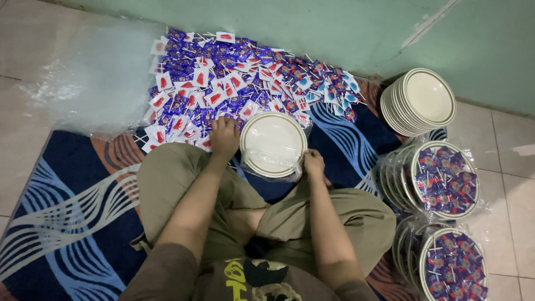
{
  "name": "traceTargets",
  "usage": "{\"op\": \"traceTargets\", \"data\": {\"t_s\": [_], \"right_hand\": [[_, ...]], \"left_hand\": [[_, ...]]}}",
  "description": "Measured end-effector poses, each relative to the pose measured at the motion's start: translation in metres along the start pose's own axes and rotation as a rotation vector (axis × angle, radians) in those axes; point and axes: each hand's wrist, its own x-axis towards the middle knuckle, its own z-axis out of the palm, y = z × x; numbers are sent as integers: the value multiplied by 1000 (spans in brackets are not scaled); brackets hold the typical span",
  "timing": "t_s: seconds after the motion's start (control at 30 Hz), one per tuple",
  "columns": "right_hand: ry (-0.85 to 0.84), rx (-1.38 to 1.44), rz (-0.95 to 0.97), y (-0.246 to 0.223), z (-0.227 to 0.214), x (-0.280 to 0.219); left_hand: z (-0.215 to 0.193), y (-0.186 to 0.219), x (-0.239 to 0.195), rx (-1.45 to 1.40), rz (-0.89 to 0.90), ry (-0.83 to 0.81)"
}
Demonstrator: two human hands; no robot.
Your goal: The person sits on a mat and places small wrapped candies from a large pile onto a white plate. They then cover the plate with a clear plastic sheet and wrap it. The person repeats this process with another plate.
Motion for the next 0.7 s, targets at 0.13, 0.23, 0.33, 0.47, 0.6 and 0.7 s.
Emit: {"op": "traceTargets", "data": {"t_s": [0.13, 0.23, 0.33, 0.47, 0.6, 0.7], "right_hand": [[-16, 8, 7, -12, -6, -14], [-4, 47, 30, -14, -5, -22], [-15, 30, 19, -9, -2, -16], [-32, 44, 1, -19, -5, -20], [31, 86, -85, -30, -14, -7], [100, 74, -170, -36, -24, 14]], "left_hand": [[0, -9, -10, 144, 41, 23], [-24, 2, -18, 221, -49, -295], [10, -13, -28, 292, 46, -119], [18, -13, -30, 268, 37, -135], [4, 3, -21, 104, -25, -209], [3, 13, -12, 37, -11, -164]]}}
